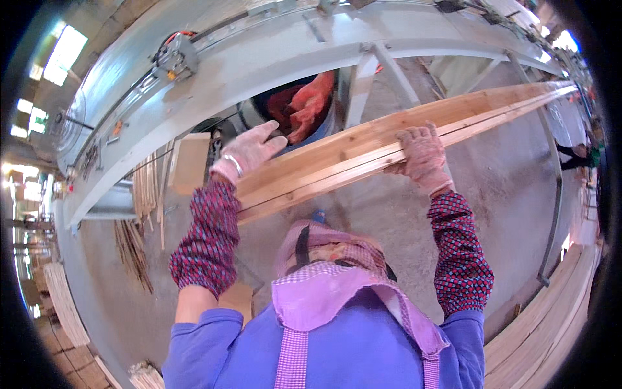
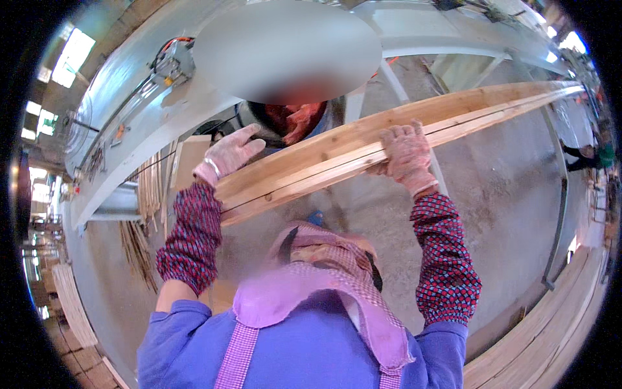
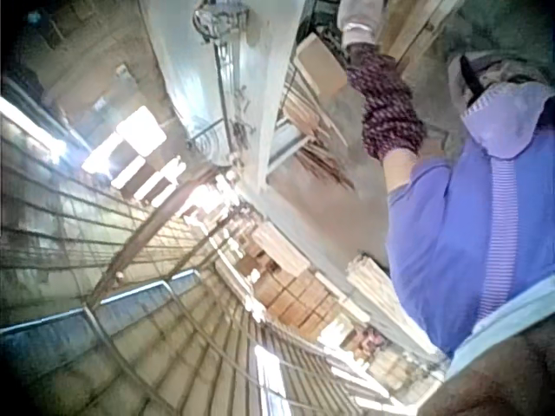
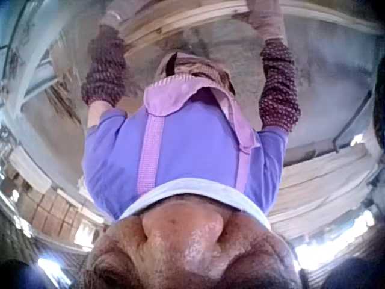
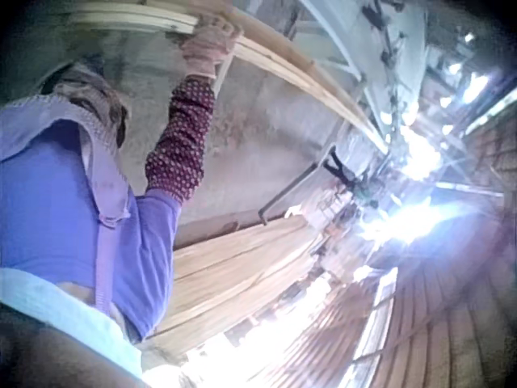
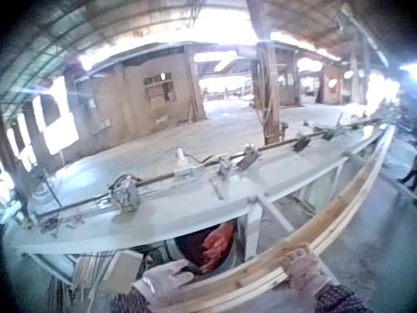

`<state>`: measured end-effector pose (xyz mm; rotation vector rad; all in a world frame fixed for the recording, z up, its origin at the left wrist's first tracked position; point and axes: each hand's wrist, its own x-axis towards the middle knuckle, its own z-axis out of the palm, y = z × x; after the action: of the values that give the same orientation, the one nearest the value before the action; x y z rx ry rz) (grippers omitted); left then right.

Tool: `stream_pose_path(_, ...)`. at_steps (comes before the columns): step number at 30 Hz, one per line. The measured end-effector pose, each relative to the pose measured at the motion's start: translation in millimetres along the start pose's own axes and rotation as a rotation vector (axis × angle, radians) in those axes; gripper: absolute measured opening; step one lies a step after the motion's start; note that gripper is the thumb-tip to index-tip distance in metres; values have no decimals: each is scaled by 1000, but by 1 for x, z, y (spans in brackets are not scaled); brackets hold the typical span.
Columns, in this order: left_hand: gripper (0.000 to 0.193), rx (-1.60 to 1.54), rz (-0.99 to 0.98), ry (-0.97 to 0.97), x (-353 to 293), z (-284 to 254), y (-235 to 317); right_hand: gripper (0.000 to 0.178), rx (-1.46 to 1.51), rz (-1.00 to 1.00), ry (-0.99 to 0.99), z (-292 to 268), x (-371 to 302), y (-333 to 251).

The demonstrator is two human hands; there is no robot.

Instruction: The person picks up wooden planks from a large stack and carries them to a conveyor belt. They place the planks onto the belt one by one, repeating the process of retrieving and loading wood throughout the video.

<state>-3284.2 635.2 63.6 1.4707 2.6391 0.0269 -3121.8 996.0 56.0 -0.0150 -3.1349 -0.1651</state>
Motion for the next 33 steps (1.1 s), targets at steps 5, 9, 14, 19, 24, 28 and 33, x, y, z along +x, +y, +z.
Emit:
stream_pose_path(5, 43, -775, -117, -465, -29, 70, -85, 99, 46, -29, 106, 1, -2, 4)
stream_pose_path(9, 40, -1194, -544, -691, -43, 76, -49, 112, 29, -13, 45, 3, -4, 6)
stream_pose_path(14, 38, -839, -456, -459, -63, 54, -29, 120, 23, -62, 98, 1, -3, 4)
stream_pose_path(19, 51, -870, -419, -146, -87, 11, 19, 133, -76, -74, 27, -1, 3, 5)
stream_pose_path(24, 59, -1081, -244, 81, -110, 46, 8, 125, -91, -148, -106, -11, 17, 3)
stream_pose_path(28, 79, -1541, -441, 528, -151, 49, -17, 122, 4, -203, -4, -3, 11, 9)
stream_pose_path(33, 83, -1509, -732, 730, -182, 81, 23, 113, 16, -222, 9, -4, 10, 6)
